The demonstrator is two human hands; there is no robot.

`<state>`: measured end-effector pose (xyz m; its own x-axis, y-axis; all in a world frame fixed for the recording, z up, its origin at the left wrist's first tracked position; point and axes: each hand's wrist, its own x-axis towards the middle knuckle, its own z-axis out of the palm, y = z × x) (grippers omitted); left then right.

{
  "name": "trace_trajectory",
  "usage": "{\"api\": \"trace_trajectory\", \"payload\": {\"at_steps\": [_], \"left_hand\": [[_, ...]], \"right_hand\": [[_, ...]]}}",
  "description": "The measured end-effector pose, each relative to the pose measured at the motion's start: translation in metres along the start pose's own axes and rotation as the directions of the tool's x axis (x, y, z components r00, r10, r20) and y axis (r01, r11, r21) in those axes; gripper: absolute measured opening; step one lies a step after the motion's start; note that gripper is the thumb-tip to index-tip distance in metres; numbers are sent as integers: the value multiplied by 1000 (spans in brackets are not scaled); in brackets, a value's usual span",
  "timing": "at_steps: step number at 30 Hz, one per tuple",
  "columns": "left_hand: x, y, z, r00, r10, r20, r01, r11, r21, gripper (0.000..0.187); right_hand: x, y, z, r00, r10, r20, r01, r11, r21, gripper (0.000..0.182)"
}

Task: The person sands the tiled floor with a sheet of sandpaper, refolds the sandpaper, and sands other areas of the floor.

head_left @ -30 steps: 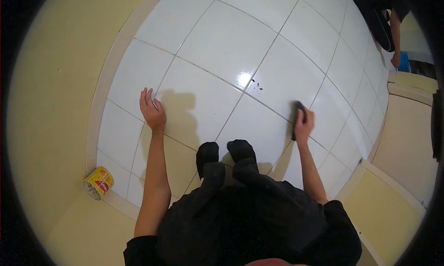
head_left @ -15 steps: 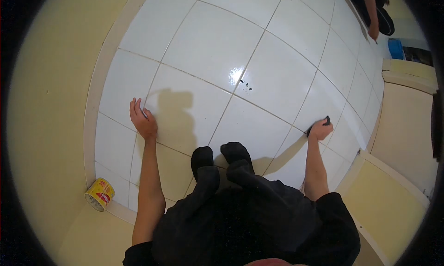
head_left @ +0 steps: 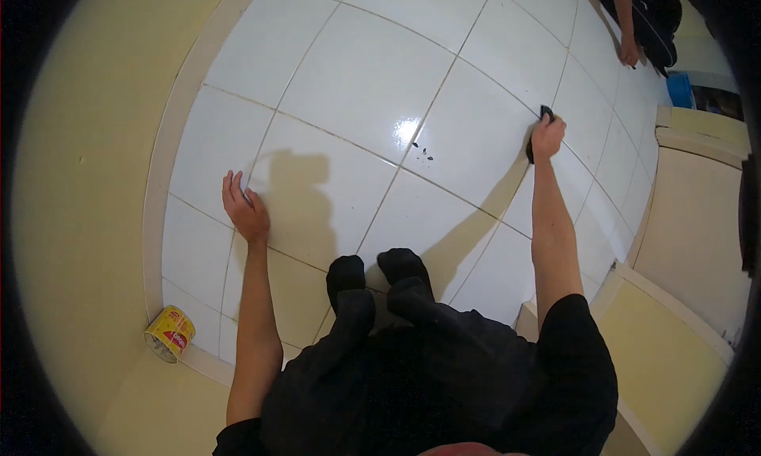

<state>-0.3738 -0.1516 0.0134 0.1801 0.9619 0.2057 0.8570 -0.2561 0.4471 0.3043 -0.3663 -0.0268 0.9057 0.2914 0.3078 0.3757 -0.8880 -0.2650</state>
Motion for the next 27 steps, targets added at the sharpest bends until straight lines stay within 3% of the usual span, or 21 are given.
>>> {"api": "trace_trajectory", "payload": {"at_steps": [4,7,11,13,18,24,27], "left_hand": [[0,-1,-1,1000,-1,8,1,1000,6,44],[-1,-5,2,1000,-6,0,6,1000,1,44],[0,-7,3,1000,1,-3,-1,1000,-17,44],[-1,-5,3,1000,-6,-2,6,1000,-21,44],[-1,-3,2,1000,20,-19,-20,1000,-14,43],[-2,-7,4,999,34,-37,-34,999,0,43],[-3,-10,5,999,22,-27,-21,1000,12,43]], "right_hand": [[13,-37,11,987,-145,75,147,989,-23,36],[9,-69,11,971,-224,87,222,974,36,35],[-22,-115,13,891,-448,71,432,886,167,30],[-44,-144,-1,850,-515,111,478,843,249,28],[-91,-186,-15,763,-645,41,550,682,483,23],[-141,-191,-39,534,-843,65,679,474,561,33],[-163,-185,-48,527,-844,99,670,484,562,32]]}}
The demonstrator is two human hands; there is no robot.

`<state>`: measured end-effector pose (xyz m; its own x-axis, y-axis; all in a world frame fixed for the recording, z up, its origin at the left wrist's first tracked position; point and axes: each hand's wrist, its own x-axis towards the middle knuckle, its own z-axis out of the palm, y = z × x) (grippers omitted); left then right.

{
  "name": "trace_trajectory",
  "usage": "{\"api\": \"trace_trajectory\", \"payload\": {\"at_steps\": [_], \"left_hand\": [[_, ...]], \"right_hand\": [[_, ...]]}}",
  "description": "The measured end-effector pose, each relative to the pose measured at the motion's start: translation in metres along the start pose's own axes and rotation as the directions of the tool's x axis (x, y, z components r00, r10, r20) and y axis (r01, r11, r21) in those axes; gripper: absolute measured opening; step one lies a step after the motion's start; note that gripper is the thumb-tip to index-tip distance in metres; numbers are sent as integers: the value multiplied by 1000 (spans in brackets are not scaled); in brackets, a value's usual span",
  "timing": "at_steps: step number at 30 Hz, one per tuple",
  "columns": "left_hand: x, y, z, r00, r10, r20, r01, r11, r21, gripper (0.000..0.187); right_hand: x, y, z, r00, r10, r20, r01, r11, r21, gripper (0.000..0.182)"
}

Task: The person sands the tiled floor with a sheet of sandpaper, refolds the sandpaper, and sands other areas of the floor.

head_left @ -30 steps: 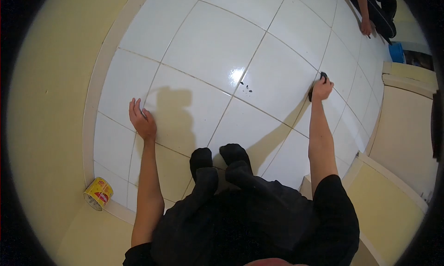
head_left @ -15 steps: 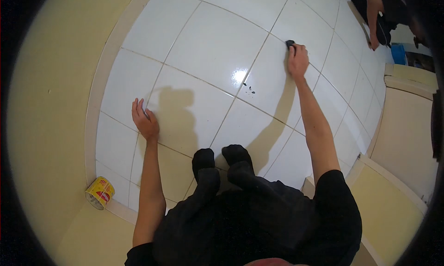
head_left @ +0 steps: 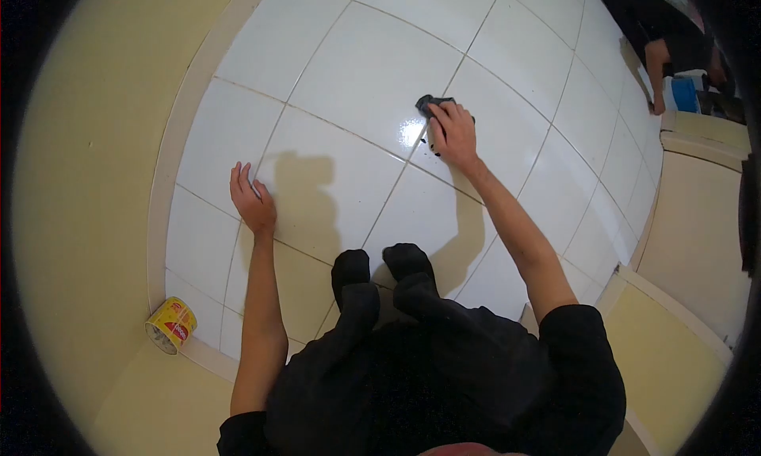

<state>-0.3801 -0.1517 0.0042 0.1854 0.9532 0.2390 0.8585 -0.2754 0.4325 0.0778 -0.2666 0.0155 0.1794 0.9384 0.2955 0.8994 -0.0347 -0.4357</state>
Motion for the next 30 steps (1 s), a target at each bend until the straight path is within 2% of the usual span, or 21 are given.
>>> {"api": "trace_trajectory", "payload": {"at_steps": [9,16,20,24,27,30], "left_hand": [[0,0,1,1000,18,-25,-19,1000,-24,43],[0,2,-1,999,20,-33,-23,995,-100,42],[-1,2,-1,998,50,-45,-54,995,-80,42],[-2,1,-2,996,78,-41,-79,996,-34,41],[-2,4,-3,996,74,-40,-76,996,-52,41],[0,4,-3,997,72,-41,-74,996,-52,41]], "right_hand": [[-48,-40,5,995,-92,27,91,995,49,34],[-82,-74,5,991,-99,91,89,991,104,34],[-98,-87,6,986,-79,149,58,988,142,34],[-113,-86,-7,984,163,77,-181,886,428,26],[-135,-84,-38,936,352,16,-321,834,448,28],[-180,-66,-68,852,518,-75,-461,811,359,28]]}}
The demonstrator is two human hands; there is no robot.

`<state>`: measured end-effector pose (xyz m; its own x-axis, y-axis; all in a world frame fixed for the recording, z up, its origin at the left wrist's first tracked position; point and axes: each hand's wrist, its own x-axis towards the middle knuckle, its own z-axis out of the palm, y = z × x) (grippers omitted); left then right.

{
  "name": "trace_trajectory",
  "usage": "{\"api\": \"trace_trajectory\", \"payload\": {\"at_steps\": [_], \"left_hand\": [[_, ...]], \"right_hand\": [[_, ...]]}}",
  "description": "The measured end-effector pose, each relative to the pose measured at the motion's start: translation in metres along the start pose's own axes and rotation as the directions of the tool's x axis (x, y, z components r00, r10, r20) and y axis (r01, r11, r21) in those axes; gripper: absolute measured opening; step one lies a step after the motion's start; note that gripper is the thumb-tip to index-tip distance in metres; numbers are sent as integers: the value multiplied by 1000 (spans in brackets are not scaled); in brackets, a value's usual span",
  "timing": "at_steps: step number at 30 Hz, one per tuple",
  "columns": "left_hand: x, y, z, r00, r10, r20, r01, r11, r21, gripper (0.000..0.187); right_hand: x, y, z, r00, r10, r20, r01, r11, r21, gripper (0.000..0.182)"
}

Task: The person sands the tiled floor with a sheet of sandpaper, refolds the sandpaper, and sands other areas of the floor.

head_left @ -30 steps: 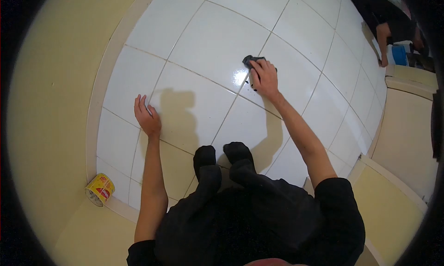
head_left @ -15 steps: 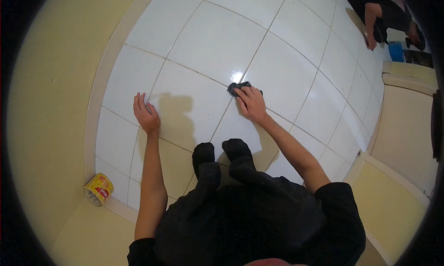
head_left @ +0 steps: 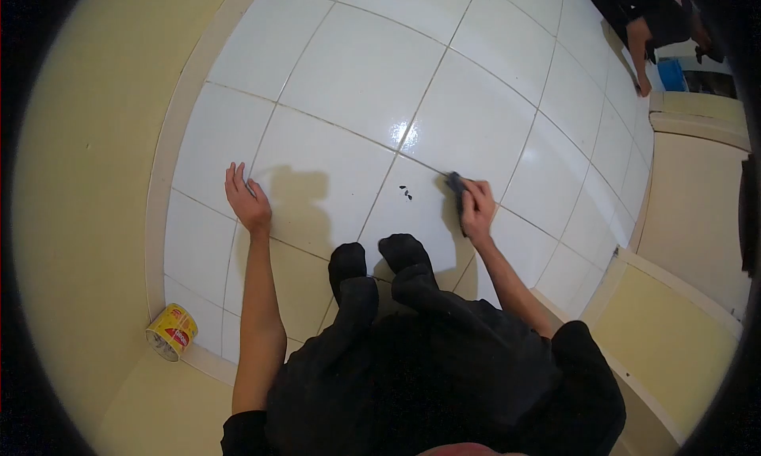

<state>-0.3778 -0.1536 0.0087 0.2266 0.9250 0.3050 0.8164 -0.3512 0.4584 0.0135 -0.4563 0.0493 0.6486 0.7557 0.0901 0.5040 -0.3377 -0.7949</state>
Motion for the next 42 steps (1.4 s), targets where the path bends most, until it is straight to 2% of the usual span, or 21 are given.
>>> {"api": "trace_trajectory", "payload": {"at_steps": [3,4,5,6,8,12,15,22,24,27,34,37,42], "left_hand": [[-1,-1,1,1000,-9,-5,9,1000,-9,42],[-1,-2,2,1000,-13,-6,13,1000,-16,42],[-1,-1,2,1000,-20,-1,20,1000,-10,42],[-1,0,0,1000,-26,4,26,1000,-6,42],[0,1,1,999,-34,10,34,999,2,42],[0,-3,4,999,-51,13,51,999,6,42],[0,-3,5,999,-52,12,52,999,12,42],[1,-3,5,999,-39,10,39,999,38,42],[2,-2,5,999,-43,14,43,999,33,42],[1,-4,5,999,-49,21,48,998,34,43],[1,-5,6,999,-33,16,32,998,56,43],[1,-1,5,997,-76,23,76,997,30,43],[2,0,5,999,-50,18,50,999,18,43]], "right_hand": [[-43,49,-43,961,116,-251,-174,959,-224,28],[-56,56,-56,908,219,-358,-322,910,-260,28],[-70,70,-67,860,205,-467,-387,859,-334,28],[-82,82,-77,797,257,-546,-516,759,-396,29],[-101,100,-89,721,307,-622,-648,615,-448,33],[-100,135,-95,835,138,-532,-481,651,-587,36],[-56,142,-92,760,136,-636,-575,598,-559,34],[57,146,-76,693,156,-704,-658,537,-528,33],[84,141,-66,696,158,-700,-651,550,-524,34],[117,133,-50,756,134,-641,-570,616,-544,34],[166,107,-7,871,-68,-487,-282,743,-607,33],[176,87,16,912,-140,-386,-135,787,-603,34],[174,42,56,950,-233,-209,91,844,-528,34]]}}
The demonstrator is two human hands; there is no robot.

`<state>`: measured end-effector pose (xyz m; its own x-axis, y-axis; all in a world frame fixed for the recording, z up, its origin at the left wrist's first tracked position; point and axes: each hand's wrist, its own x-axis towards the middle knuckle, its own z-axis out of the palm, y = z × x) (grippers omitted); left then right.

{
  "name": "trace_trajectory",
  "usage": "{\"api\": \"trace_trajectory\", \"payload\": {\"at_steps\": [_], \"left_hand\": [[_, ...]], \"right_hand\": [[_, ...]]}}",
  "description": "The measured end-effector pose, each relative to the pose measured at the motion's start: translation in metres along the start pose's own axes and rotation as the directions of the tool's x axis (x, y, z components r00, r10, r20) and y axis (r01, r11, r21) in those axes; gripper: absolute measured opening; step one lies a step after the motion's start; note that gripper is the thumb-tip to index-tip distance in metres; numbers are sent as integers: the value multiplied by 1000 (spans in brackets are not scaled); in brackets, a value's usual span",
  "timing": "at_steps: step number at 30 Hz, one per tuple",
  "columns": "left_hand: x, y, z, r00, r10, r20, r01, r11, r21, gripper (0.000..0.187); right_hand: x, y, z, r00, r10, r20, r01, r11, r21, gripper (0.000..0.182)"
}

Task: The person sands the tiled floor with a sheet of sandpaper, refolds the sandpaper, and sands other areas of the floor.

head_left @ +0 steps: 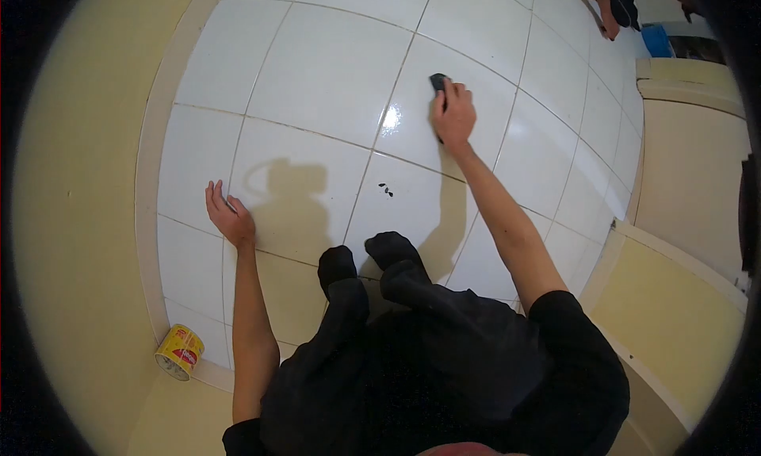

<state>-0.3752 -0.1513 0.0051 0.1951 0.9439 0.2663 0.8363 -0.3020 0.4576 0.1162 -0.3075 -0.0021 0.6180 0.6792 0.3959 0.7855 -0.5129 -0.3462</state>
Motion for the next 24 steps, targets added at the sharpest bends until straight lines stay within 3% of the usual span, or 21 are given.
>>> {"api": "trace_trajectory", "payload": {"at_steps": [6,15,19,22,24], "left_hand": [[0,-7,1,999,31,-7,-31,1000,1,43],[-1,-6,1,1000,26,3,-26,999,-28,44],[-2,-8,1,999,45,-2,-45,999,-25,45],[-2,-6,0,999,49,-4,-49,999,-17,45],[-2,-5,-1,999,52,-4,-52,998,-20,44]], "right_hand": [[-19,-57,10,973,-210,98,191,966,174,36],[-70,-112,-6,838,-494,230,417,853,314,39],[-88,-119,-7,843,-504,187,389,812,435,37],[-91,-113,-21,904,-407,133,287,807,516,38],[-102,-100,-42,943,-261,206,127,855,504,38]]}}
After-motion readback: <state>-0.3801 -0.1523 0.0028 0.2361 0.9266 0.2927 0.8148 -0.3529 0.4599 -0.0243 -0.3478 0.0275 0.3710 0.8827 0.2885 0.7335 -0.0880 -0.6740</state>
